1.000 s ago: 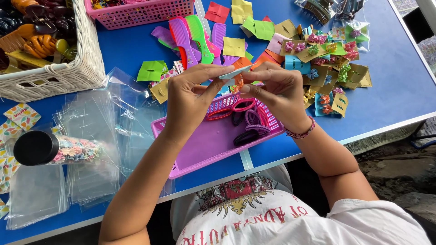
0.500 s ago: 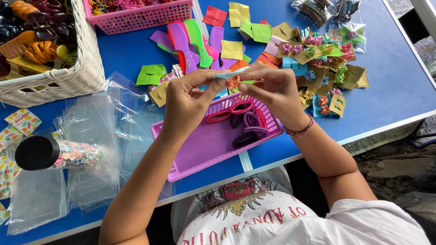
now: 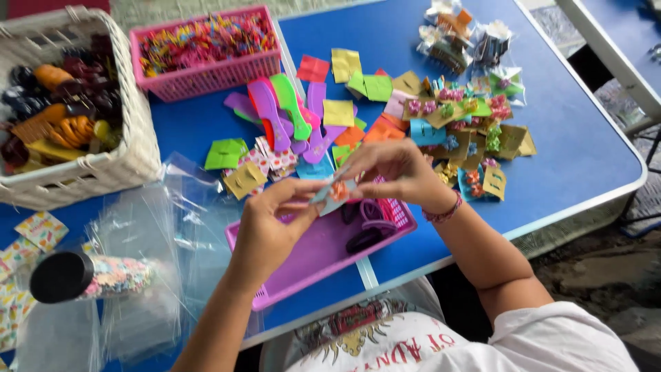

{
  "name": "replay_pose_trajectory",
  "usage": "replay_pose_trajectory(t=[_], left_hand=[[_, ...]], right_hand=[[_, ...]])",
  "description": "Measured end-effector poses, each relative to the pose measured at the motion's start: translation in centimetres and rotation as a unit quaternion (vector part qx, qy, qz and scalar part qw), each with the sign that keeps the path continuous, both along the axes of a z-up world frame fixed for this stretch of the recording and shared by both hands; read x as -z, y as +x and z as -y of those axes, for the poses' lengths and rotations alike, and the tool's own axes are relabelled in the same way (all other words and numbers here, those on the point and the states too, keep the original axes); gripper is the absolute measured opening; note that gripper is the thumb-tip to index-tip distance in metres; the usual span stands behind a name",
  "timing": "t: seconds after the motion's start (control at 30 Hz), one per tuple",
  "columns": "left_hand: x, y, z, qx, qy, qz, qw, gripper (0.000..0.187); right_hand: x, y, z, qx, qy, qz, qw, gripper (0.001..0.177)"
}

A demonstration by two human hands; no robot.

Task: The person assembles small flower-shaped hair accessories by attaching them to cardboard backings. They pick up each flower, align it with a backing, and place the completed unit on the table. The process is repeated for multiple items.

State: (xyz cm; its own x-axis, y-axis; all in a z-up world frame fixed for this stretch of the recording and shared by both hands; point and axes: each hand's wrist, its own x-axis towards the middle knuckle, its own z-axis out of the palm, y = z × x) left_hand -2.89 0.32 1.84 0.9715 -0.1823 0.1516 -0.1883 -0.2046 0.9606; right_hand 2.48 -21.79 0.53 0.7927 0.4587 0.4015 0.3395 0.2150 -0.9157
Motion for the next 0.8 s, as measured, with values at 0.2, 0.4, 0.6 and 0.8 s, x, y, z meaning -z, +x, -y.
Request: replay_pose_trajectory(t=[0.2,0.4,0.6,0.8], left_hand=[[3.2,0.2,-0.6,-0.014,0.014,0.06,0.998,0.018],[2.2,0.7,-4.0,-0.05,0.088,0.165,0.981,0.012],[2.9,1.3,-5.1,-0.103,0.074,0.111,0.986,0.014],[3.2,1.6,-5.6,-0.075,0.092,0.103,0.988,0.018]], right_hand=[[0.3,0.8,0.6,0.004,-0.074,0.013,0.997,0.017],[-1.3,2.3,9.5,0.189,-0.236,0.203,0.931,0.021],[1.6,3.8,17.3,0.468,-0.343,0.205,0.788,0.024],[1.0,3.4,15.7,0.43,-0.269,0.223,0.832,0.013]])
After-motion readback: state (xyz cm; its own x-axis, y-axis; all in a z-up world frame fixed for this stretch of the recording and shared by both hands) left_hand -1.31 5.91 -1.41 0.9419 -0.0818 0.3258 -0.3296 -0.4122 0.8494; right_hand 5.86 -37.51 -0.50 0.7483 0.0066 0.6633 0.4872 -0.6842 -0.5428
